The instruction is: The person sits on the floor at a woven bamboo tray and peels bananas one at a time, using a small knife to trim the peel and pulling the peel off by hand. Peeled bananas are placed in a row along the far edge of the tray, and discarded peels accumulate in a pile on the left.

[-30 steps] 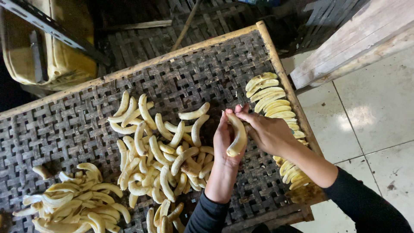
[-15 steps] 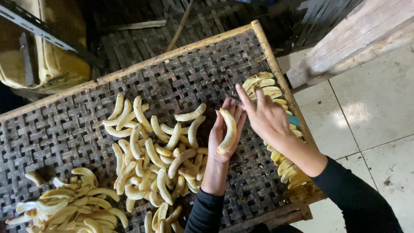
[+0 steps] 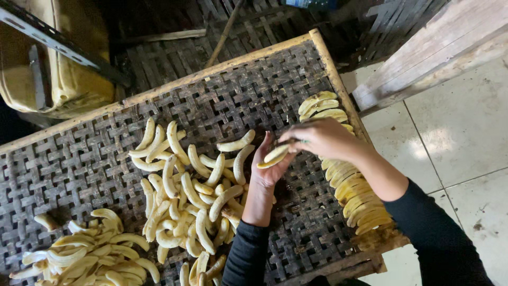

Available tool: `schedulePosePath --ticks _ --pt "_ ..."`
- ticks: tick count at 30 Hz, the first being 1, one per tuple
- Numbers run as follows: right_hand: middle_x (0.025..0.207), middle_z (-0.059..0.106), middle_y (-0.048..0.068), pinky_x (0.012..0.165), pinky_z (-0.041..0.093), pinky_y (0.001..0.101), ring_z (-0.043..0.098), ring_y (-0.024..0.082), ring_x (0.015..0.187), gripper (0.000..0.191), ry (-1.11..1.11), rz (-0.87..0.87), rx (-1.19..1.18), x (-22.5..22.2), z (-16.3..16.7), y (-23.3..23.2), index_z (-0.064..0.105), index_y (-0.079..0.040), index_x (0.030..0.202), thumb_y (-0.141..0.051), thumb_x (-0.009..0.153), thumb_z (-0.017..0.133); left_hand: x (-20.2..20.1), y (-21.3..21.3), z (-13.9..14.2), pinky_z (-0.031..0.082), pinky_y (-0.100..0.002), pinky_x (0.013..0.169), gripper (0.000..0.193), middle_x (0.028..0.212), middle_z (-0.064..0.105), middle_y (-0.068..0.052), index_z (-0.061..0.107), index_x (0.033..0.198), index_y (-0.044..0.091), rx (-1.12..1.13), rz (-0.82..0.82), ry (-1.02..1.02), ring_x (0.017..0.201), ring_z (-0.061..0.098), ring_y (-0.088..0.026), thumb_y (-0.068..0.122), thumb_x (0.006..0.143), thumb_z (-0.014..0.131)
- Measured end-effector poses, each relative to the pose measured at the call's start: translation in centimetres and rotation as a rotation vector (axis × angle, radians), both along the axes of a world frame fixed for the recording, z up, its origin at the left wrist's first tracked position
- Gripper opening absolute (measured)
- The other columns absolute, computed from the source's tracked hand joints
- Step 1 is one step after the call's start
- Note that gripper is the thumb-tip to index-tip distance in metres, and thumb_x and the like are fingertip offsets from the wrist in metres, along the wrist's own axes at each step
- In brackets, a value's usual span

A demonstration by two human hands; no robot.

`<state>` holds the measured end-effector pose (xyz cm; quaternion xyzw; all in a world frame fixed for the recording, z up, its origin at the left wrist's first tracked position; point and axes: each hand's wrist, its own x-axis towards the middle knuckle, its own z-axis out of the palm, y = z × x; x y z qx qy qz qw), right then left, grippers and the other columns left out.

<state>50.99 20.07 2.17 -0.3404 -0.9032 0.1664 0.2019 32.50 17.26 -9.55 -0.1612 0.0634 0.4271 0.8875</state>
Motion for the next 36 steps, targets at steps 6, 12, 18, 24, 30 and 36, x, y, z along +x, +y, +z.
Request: schedulePosePath --ticks 6,12,18,24,30,36 --pt "0.117 0.077 -0.003 0.072 0.054 0.0398 0.074 0.024 0.092 0.028 -0.305 -0.408 -0.355 4.0 -0.1 10.6 0.07 -0.015 0.116 -0.037 0.101 0.06 -0.4 0.7 -1.3 0.049 -0.045 0.111 0.036 0.142 0.054 -0.036 0.047 0.122 -0.011 -0.149 0.131 0.035 0.131 0.06 -0.043 0.023 0.115 0.04" --pt "0.119 0.076 0.0 0.091 0.054 0.0437 0.071 0.028 0.106 0.028 -0.396 -0.6 -0.526 5.3 -3.0 13.4 0.075 -0.03 0.118 -0.046 0.1 0.061 -1.5 0.4 -2.6 0.051 -0.042 0.106 0.043 0.136 0.059 -0.027 0.052 0.133 -0.014 -0.071 0.259 0.447 0.122 0.061 -0.035 0.022 0.111 0.046" --pt "0.112 0.071 0.004 0.083 0.052 0.0459 0.068 0.033 0.1 0.034 -0.299 -0.599 -0.295 5.0 -3.5 12.5 0.072 -0.021 0.118 -0.048 0.097 0.068 -0.7 1.5 -1.4 0.047 -0.042 0.11 0.035 0.138 0.061 -0.013 0.049 0.13 -0.002 -0.1 0.484 0.757 0.127 0.059 -0.028 0.025 0.107 0.043" --pt "0.091 0.073 0.005 0.071 0.055 0.0289 0.069 0.016 0.076 0.031 0.154 -0.646 -0.533 1.9 -3.2 8.5 0.069 -0.007 0.102 -0.038 0.104 0.071 2.6 4.2 1.0 0.043 -0.039 0.11 0.03 0.141 0.062 -0.014 0.052 0.127 0.002 0.166 0.708 1.144 0.127 0.058 -0.024 0.026 0.111 0.043" --pt "0.089 0.074 0.005 0.05 0.043 0.0297 0.054 0.011 0.057 0.041 0.347 -0.529 -1.119 -0.9 -3.0 4.2 0.07 -0.01 0.119 -0.009 0.079 0.079 6.0 7.8 2.3 0.045 -0.037 0.106 0.015 0.137 0.056 -0.009 0.043 0.121 0.012 0.202 0.881 1.12 0.12 0.055 -0.019 0.021 0.109 0.046" --pt "0.099 0.079 0.005 0.074 0.056 0.0311 0.073 0.016 0.086 0.016 0.465 -0.681 -0.582 1.8 -3.0 8.5 0.075 -0.008 0.112 -0.014 0.099 0.067 5.2 10.7 2.7 0.045 -0.033 0.082 0.015 0.106 0.067 -0.01 0.065 0.12 0.005 0.533 0.391 1.52 0.091 0.055 -0.017 0.011 0.109 0.057"
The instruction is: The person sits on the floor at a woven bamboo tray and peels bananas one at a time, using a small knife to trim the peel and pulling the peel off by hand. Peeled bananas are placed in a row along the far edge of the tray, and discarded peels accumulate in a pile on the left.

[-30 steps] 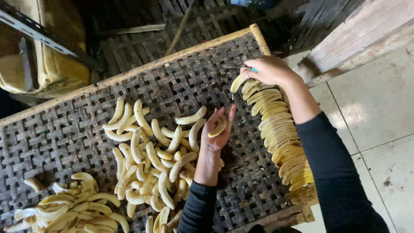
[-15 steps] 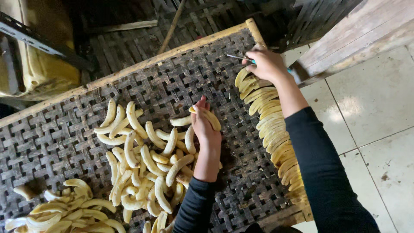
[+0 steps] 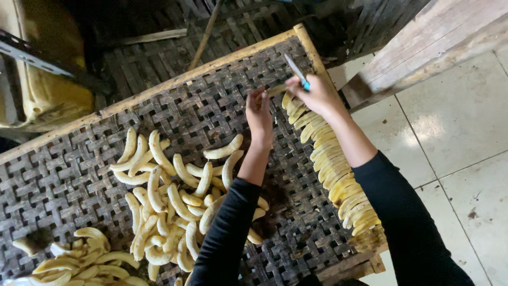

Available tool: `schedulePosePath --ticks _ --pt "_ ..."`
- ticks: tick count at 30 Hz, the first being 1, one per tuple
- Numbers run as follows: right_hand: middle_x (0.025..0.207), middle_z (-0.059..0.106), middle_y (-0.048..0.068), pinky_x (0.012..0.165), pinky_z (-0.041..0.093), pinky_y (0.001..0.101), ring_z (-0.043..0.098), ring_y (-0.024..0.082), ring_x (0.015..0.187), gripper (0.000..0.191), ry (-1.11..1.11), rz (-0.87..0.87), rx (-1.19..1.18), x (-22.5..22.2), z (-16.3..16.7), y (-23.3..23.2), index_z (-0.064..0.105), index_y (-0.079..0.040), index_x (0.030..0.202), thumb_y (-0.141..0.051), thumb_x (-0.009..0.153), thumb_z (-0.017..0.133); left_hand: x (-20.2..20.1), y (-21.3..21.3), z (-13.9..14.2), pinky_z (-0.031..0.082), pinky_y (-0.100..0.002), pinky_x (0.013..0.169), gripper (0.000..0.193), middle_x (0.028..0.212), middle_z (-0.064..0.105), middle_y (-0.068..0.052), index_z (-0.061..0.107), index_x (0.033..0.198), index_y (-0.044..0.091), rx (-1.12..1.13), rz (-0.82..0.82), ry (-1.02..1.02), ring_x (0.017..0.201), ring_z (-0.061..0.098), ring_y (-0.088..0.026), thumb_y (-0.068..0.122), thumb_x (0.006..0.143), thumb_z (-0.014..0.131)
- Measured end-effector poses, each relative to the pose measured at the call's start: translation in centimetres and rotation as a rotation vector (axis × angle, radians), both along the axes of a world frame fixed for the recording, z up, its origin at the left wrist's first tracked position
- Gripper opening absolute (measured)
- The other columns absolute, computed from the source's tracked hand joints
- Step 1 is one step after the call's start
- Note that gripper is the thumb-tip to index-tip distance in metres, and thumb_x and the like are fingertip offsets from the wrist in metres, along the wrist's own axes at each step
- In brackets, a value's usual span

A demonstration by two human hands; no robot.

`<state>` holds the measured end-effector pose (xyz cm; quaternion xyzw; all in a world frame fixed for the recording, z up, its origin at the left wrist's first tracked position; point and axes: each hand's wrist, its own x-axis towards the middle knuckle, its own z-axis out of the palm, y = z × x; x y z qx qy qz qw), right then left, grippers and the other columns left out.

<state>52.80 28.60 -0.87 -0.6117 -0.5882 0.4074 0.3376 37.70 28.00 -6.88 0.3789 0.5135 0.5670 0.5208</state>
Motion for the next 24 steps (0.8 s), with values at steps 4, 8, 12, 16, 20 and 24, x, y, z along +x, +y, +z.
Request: schedulePosePath --ticks 4,8,12,16,20,24 --pt "0.102 0.076 0.012 0.08 0.056 0.0457 0.072 0.035 0.096 0.014 -0.336 -0.133 0.35 0.4 0.2 1.5 0.074 -0.008 0.106 -0.02 0.105 0.066 0.7 0.4 0.5 0.055 -0.028 0.073 0.026 0.097 0.076 -0.007 0.069 0.116 0.004 0.164 -0.112 0.305 0.081 0.071 -0.018 0.0 0.091 0.063" --pt "0.1 0.076 0.013 0.077 0.055 0.0506 0.07 0.04 0.095 0.012 -0.502 -0.302 0.248 0.3 0.7 2.1 0.074 -0.013 0.102 -0.02 0.1 0.065 1.2 0.4 1.0 0.051 -0.037 0.091 0.032 0.115 0.074 -0.013 0.064 0.128 0.009 0.259 -0.061 0.618 0.102 0.07 -0.027 0.005 0.097 0.065" --pt "0.098 0.074 0.017 0.074 0.052 0.0559 0.068 0.044 0.093 0.02 -0.637 -0.384 0.083 0.7 1.1 1.9 0.066 -0.009 0.112 -0.022 0.096 0.068 1.3 0.5 1.1 0.038 -0.052 0.103 0.06 0.126 0.068 -0.011 0.047 0.148 0.016 0.287 -0.141 0.86 0.118 0.057 -0.034 0.011 0.091 0.065" --pt "0.102 0.073 0.018 0.078 0.054 0.0542 0.068 0.043 0.096 0.02 -0.673 -0.364 0.071 0.8 1.0 1.9 0.069 -0.011 0.108 -0.024 0.093 0.072 2.0 0.6 1.2 0.037 -0.056 0.098 0.05 0.122 0.071 -0.005 0.056 0.142 0.023 0.188 -0.196 0.934 0.121 0.055 -0.032 0.02 0.093 0.065" --pt "0.108 0.069 0.02 0.079 0.054 0.0536 0.068 0.043 0.096 0.017 -0.67 -0.371 0.067 1.0 0.5 1.9 0.069 -0.008 0.107 -0.022 0.097 0.067 2.0 0.8 1.2 0.043 -0.051 0.098 0.036 0.12 0.073 -0.002 0.066 0.133 0.024 0.236 -0.12 0.987 0.115 0.059 -0.032 0.033 0.098 0.068" --pt "0.117 0.064 0.025 0.077 0.056 0.0518 0.068 0.044 0.093 0.02 -0.748 -0.358 0.155 1.4 0.3 1.4 0.066 -0.003 0.111 -0.018 0.097 0.067 1.9 1.0 0.9 0.047 -0.047 0.1 0.028 0.119 0.075 -0.001 0.072 0.127 0.024 0.211 -0.087 0.973 0.112 0.063 -0.03 0.026 0.099 0.066"
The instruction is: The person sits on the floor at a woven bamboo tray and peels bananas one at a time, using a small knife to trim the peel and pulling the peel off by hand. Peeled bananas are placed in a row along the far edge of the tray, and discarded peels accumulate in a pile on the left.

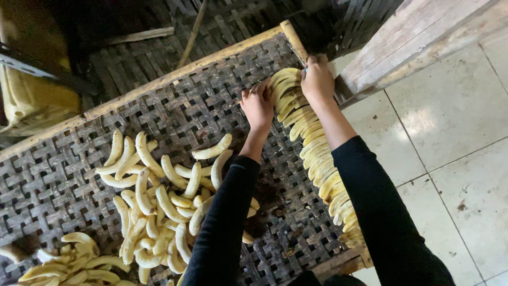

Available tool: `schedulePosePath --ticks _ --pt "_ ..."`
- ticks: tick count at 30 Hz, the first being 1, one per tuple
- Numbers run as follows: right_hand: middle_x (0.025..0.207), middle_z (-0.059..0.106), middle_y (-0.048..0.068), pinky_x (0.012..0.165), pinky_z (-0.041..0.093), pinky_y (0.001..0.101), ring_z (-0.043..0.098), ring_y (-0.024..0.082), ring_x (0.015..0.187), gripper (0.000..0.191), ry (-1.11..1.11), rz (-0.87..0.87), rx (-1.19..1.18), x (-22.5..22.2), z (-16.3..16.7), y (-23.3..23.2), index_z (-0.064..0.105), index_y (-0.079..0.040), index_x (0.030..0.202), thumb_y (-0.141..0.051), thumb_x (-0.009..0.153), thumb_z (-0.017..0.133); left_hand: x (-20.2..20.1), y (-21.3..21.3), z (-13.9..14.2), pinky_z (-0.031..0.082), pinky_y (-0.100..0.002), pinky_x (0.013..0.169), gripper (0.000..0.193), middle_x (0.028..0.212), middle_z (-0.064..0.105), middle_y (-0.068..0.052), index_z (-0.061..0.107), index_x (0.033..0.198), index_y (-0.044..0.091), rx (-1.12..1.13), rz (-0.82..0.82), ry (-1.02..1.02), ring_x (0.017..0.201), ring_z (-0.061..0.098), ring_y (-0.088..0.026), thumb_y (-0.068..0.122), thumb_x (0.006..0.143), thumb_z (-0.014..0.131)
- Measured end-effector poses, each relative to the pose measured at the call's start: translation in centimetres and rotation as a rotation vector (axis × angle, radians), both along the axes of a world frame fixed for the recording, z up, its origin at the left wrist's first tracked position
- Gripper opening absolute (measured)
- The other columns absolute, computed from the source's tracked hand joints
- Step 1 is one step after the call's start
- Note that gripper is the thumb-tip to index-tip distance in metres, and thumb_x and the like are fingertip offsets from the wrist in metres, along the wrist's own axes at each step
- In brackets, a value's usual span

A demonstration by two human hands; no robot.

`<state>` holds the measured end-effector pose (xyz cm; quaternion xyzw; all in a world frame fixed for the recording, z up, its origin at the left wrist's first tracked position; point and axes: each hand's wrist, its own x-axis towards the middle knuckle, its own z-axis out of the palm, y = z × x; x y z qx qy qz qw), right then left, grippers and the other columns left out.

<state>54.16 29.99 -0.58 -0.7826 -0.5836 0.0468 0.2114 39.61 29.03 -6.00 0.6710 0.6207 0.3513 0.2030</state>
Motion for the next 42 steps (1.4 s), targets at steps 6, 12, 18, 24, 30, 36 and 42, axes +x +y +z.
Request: schedulePosePath --ticks 6,12,18,24,30,36,42 --pt "0.111 0.065 0.027 0.066 0.058 0.0464 0.071 0.039 0.08 0.032 -0.083 0.235 -0.052 -0.8 0.1 -3.0 0.059 -0.003 0.127 -0.005 0.095 0.063 -3.7 -2.3 0.9 0.047 -0.047 0.106 0.032 0.131 0.068 -0.013 0.066 0.13 0.008 0.319 -0.095 -0.08 0.118 0.064 -0.033 0.009 0.097 0.064" --pt "0.082 0.069 0.015 0.053 0.055 0.0391 0.069 0.027 0.064 0.031 -0.054 0.483 -0.435 -2.6 0.2 -8.3 0.058 -0.005 0.13 -0.008 0.099 0.061 -13.3 -10.4 4.1 0.053 -0.043 0.096 0.016 0.111 0.073 -0.013 0.072 0.115 0.006 0.077 -0.22 -0.146 0.108 0.068 -0.035 0.008 0.101 0.065" --pt "0.085 0.072 0.01 0.058 0.057 0.0359 0.072 0.024 0.069 0.02 0.124 0.646 -0.496 -7.4 -1.1 -9.8 0.069 -0.007 0.109 -0.024 0.099 0.065 -21.0 -21.1 5.2 0.052 -0.029 0.072 0.018 0.103 0.073 -0.007 0.074 0.112 0.004 -0.14 0.115 -0.344 0.091 0.068 -0.015 0.013 0.101 0.062" --pt "0.087 0.076 0.017 0.066 0.054 0.044 0.073 0.031 0.077 0.027 0.327 0.621 -0.356 -12.3 -2.0 -13.3 0.073 -0.005 0.097 -0.03 0.088 0.076 -23.4 -28.1 1.2 0.054 -0.025 0.089 0.02 0.106 0.075 -0.005 0.068 0.12 0.0 -0.119 0.126 -0.691 0.098 0.068 -0.01 0.011 0.104 0.062" --pt "0.077 0.075 0.017 0.061 0.056 0.0412 0.075 0.032 0.071 0.033 0.513 0.334 -0.073 -16.1 -2.0 -17.6 0.076 -0.003 0.091 -0.036 0.086 0.079 -22.8 -30.9 -0.1 0.054 -0.023 0.079 0.02 0.1 0.074 -0.003 0.066 0.12 0.003 -0.294 0.061 -0.677 0.088 0.066 -0.008 0.009 0.102 0.063" --pt "0.103 0.072 0.017 0.07 0.058 0.0412 0.076 0.032 0.083 0.032 0.567 0.482 -0.088 -22.1 -1.2 -24.8 0.076 -0.006 0.096 -0.038 0.093 0.071 -24.5 -32.0 0.1 0.048 -0.025 0.07 0.022 0.106 0.068 -0.003 0.064 0.115 0.003 -0.131 0.175 -0.765 0.079 0.058 -0.011 -0.003 0.094 0.062" --pt "0.115 0.074 0.017 0.087 0.053 0.0462 0.07 0.034 0.103 0.034 0.353 0.654 -0.586 -25.4 -2.4 -32.2 0.062 -0.006 0.116 -0.035 0.098 0.062 -31.0 -34.4 1.3 0.053 -0.031 0.069 0.013 0.087 0.071 -0.007 0.066 0.106 0.004 -0.207 0.29 -0.513 0.075 0.065 -0.018 0.009 0.095 0.072"
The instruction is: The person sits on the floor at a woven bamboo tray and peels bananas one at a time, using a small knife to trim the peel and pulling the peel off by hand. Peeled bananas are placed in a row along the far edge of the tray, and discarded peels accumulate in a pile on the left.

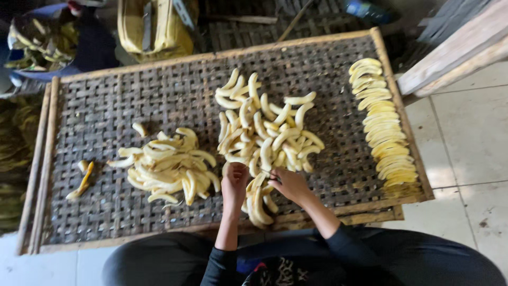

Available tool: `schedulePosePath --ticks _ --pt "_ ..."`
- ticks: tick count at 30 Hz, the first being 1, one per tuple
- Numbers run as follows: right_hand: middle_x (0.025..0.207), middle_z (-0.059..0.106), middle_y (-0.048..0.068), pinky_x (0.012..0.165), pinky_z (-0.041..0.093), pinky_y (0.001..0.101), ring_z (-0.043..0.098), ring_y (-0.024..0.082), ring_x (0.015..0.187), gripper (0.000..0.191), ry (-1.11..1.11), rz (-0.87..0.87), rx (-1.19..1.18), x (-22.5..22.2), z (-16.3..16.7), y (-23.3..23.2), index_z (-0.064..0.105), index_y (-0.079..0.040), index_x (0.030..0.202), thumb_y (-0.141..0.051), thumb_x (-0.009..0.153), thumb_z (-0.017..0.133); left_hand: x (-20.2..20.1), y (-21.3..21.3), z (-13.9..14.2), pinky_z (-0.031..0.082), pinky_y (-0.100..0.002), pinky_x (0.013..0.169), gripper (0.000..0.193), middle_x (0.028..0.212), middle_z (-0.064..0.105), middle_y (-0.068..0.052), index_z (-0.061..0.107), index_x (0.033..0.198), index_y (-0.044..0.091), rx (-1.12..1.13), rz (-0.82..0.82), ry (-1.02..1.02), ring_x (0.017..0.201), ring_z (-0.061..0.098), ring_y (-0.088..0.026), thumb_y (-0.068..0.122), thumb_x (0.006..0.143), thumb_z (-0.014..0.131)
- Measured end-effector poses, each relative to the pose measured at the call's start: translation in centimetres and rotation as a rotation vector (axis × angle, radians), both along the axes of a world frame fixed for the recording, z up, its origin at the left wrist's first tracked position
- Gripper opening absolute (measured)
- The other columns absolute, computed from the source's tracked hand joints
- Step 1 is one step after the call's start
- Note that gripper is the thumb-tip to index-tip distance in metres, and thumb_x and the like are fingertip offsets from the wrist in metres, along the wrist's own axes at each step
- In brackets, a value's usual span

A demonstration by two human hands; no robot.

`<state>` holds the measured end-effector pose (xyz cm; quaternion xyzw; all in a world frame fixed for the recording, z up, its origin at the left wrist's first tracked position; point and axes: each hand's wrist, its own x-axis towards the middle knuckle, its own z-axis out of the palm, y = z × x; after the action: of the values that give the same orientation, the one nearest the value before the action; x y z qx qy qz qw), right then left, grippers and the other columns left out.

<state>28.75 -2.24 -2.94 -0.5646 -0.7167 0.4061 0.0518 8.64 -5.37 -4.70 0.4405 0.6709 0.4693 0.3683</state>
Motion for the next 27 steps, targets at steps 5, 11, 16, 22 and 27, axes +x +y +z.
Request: schedulePosePath --ticks 5,11,16,22,27 --pt "0.113 0.062 0.026 0.083 0.051 0.0529 0.061 0.047 0.104 0.035 -0.197 -0.126 0.132 1.5 -0.6 -4.0 0.052 -0.001 0.119 -0.02 0.093 0.067 -1.1 -3.9 -0.3 0.052 -0.039 0.067 0.023 0.086 0.07 -0.012 0.062 0.102 0.005 -0.234 -0.148 0.316 0.076 0.065 -0.025 0.02 0.091 0.075" --pt "0.107 0.067 0.024 0.086 0.054 0.0493 0.067 0.041 0.1 0.032 0.135 -0.085 0.565 -1.4 -0.5 -7.9 0.05 -0.005 0.117 -0.021 0.095 0.067 1.8 -7.5 -2.2 0.05 -0.039 0.066 0.021 0.087 0.061 -0.018 0.057 0.105 0.001 -0.141 0.137 0.21 0.073 0.056 -0.027 0.016 0.098 0.07" --pt "0.1 0.069 0.029 0.072 0.056 0.0513 0.07 0.045 0.087 0.061 -0.04 -0.139 0.175 -5.6 -0.7 -9.8 0.04 0.001 0.133 -0.034 0.094 0.071 3.3 -9.6 -2.7 0.054 -0.034 0.065 0.028 0.091 0.066 -0.015 0.055 0.111 -0.001 -0.214 0.255 -0.1 0.075 0.063 -0.02 0.017 0.094 0.07" --pt "0.103 0.068 0.034 0.067 0.056 0.0535 0.07 0.05 0.084 0.08 0.085 -0.251 0.166 -6.7 0.5 -10.1 0.03 0.004 0.139 -0.035 0.088 0.077 3.4 -9.8 -2.6 0.057 -0.032 0.07 0.032 0.094 0.072 -0.014 0.058 0.11 -0.002 -0.282 0.225 -0.184 0.079 0.069 -0.019 0.022 0.096 0.073" --pt "0.101 0.071 0.031 0.069 0.056 0.0512 0.071 0.046 0.086 0.089 0.036 -0.231 0.018 -7.4 2.8 -9.1 0.023 0.0 0.145 -0.031 0.083 0.079 2.7 -8.6 -1.9 0.051 -0.034 0.064 0.04 0.099 0.069 -0.013 0.053 0.121 0.002 -0.7 0.212 -0.439 0.078 0.064 -0.021 0.026 0.095 0.072"
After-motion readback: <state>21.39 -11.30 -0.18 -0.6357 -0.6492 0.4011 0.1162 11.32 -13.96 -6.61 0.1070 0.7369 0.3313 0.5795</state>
